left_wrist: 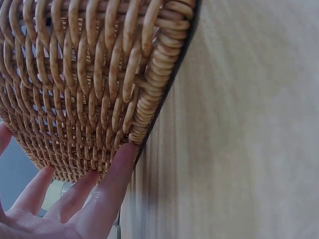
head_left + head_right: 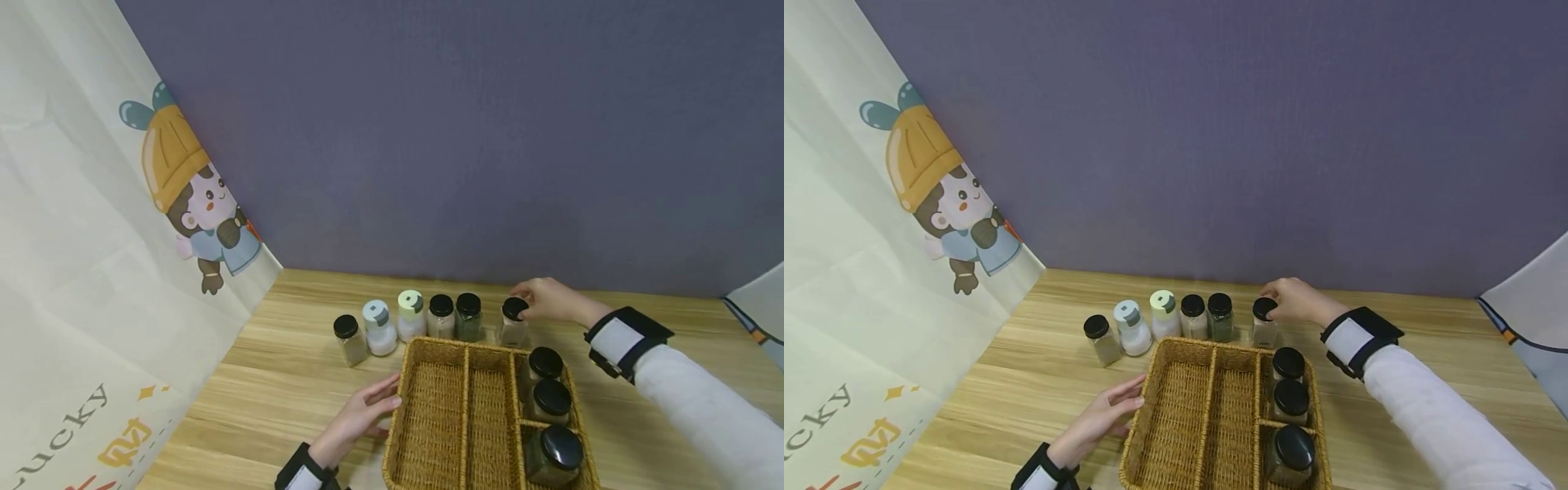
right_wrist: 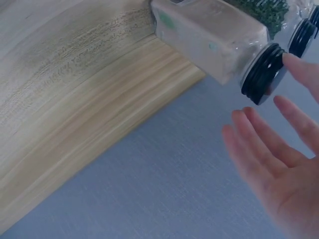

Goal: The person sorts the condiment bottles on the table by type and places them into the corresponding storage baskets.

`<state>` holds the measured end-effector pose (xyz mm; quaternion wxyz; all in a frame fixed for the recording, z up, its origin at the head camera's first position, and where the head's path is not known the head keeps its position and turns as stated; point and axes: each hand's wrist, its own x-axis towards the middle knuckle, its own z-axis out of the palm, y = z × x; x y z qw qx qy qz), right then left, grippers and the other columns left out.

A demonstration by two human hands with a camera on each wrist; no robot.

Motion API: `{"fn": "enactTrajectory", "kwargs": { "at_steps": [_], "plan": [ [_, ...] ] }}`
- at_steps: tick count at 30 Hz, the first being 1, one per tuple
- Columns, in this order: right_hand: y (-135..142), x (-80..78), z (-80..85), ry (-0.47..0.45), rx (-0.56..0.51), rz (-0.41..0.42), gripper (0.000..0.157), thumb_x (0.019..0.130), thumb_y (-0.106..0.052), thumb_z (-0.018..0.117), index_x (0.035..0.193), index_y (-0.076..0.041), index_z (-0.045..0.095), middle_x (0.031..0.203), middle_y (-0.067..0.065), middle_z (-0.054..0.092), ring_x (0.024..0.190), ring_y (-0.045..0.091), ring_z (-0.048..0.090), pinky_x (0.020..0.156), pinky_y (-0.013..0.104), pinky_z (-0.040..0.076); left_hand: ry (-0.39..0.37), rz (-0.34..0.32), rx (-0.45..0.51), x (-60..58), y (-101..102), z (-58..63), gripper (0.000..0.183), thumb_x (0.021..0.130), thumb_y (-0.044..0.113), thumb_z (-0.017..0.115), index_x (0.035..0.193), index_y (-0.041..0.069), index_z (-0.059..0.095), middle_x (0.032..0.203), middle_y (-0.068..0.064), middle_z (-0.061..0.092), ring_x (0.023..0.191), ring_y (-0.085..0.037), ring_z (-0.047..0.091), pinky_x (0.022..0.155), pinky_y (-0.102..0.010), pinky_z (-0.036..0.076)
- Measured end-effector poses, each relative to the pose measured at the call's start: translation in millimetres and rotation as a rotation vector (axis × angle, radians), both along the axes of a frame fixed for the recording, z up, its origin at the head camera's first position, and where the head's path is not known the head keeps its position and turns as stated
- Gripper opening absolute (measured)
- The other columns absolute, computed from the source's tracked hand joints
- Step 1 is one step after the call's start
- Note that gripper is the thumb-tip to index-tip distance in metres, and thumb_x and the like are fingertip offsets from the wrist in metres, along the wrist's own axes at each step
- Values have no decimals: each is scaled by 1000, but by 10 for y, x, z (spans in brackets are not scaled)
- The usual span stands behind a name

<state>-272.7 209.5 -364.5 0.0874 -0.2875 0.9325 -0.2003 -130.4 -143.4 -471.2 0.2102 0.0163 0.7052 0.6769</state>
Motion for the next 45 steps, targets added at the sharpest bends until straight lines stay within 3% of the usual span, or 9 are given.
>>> {"fn": "enactTrajectory", "kwargs": {
  "at_steps": [10,24,45],
  "plan": [
    [-90,-31,-21,-9,3,52,41,73,-5,67,109,10,56,97,26,60,79,29,60,56,28,48,-4,-1,29,4,-3,-7,57,84,26,59,135,12,37,136,-24,32,109,-38,48,72,-44,52],
    [-145,-40,-42,52,22,78,38,67,-1,71,102,9,60,96,21,62,70,19,59,53,24,45,-1,3,42,7,-1,-6,60,82,29,61,135,12,37,135,-24,33,110,-39,47,72,-46,52],
    [-148,-41,-78,53,17,39,42,65,-6,75,102,8,61,95,21,62,70,19,59,53,25,47,-6,6,28,22,10,20,59,82,27,60,135,12,37,136,-24,32,109,-38,48,72,-44,52]
  ]
}}
